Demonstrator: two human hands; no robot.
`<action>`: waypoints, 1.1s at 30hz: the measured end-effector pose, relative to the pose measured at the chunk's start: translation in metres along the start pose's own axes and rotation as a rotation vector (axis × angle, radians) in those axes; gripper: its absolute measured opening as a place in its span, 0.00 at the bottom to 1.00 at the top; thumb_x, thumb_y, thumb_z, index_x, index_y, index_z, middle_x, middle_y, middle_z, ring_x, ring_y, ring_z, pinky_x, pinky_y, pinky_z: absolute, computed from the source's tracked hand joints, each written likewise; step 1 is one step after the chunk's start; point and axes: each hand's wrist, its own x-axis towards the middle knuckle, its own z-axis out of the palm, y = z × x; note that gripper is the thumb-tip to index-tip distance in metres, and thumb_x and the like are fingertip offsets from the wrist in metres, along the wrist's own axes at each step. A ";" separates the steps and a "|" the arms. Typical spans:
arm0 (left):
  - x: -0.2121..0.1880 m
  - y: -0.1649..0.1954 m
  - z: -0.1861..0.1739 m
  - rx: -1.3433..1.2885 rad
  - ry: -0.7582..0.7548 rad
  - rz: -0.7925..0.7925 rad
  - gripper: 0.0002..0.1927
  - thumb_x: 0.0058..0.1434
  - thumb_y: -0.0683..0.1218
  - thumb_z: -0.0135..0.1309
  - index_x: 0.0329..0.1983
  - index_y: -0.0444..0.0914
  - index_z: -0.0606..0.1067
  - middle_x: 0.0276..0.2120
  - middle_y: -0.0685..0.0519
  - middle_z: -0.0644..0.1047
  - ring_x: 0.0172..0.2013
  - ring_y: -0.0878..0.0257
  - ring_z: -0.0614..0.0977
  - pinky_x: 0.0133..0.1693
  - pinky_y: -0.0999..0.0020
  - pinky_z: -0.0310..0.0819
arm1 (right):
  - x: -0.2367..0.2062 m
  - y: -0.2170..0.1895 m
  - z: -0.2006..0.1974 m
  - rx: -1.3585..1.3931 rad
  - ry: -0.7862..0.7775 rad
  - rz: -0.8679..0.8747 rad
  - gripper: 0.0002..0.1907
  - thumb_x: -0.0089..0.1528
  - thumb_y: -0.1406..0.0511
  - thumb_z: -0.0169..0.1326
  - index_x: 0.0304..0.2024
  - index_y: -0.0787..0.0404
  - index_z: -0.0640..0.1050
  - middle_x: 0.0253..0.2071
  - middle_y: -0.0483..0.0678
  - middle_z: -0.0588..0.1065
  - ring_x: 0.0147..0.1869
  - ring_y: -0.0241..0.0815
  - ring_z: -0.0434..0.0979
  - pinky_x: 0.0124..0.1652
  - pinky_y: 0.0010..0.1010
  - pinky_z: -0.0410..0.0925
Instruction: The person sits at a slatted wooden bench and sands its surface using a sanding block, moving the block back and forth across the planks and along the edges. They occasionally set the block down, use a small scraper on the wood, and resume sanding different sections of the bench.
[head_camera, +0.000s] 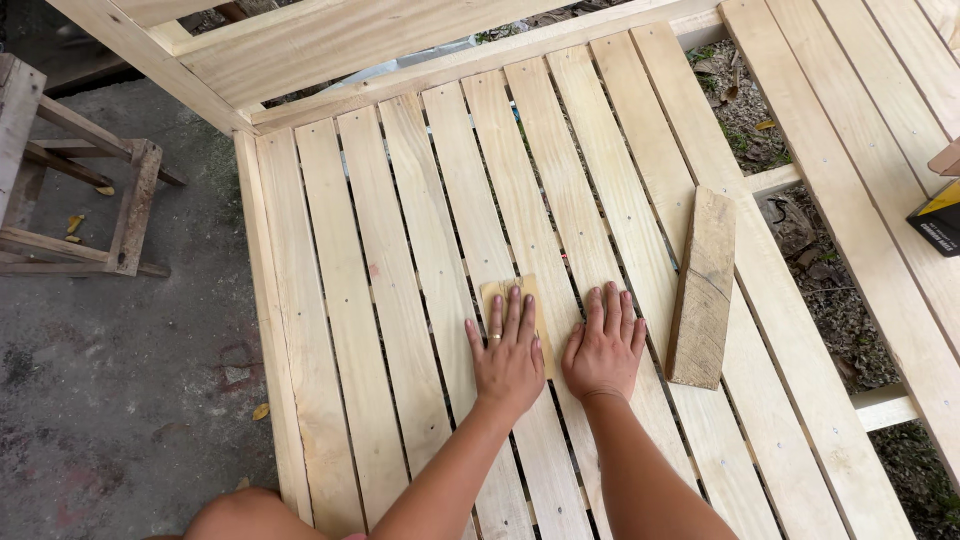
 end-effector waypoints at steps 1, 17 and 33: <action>-0.002 0.001 0.001 0.007 -0.010 0.000 0.34 0.70 0.54 0.34 0.79 0.47 0.44 0.79 0.56 0.40 0.76 0.55 0.41 0.69 0.34 0.25 | 0.000 0.000 0.000 -0.001 0.001 -0.002 0.32 0.64 0.58 0.40 0.72 0.56 0.62 0.77 0.49 0.55 0.81 0.51 0.47 0.72 0.53 0.42; 0.010 -0.007 0.001 0.006 0.074 0.019 0.34 0.69 0.54 0.35 0.78 0.44 0.47 0.78 0.55 0.44 0.76 0.54 0.44 0.69 0.35 0.27 | 0.001 -0.001 0.002 -0.010 -0.007 0.003 0.31 0.65 0.58 0.39 0.72 0.55 0.62 0.77 0.49 0.55 0.82 0.50 0.46 0.73 0.52 0.41; 0.125 -0.032 -0.042 0.074 0.145 -0.110 0.35 0.71 0.56 0.29 0.79 0.44 0.42 0.78 0.58 0.40 0.76 0.58 0.41 0.70 0.40 0.23 | 0.001 -0.001 0.000 -0.001 -0.028 0.009 0.31 0.64 0.58 0.39 0.72 0.55 0.62 0.77 0.49 0.54 0.82 0.50 0.45 0.73 0.53 0.40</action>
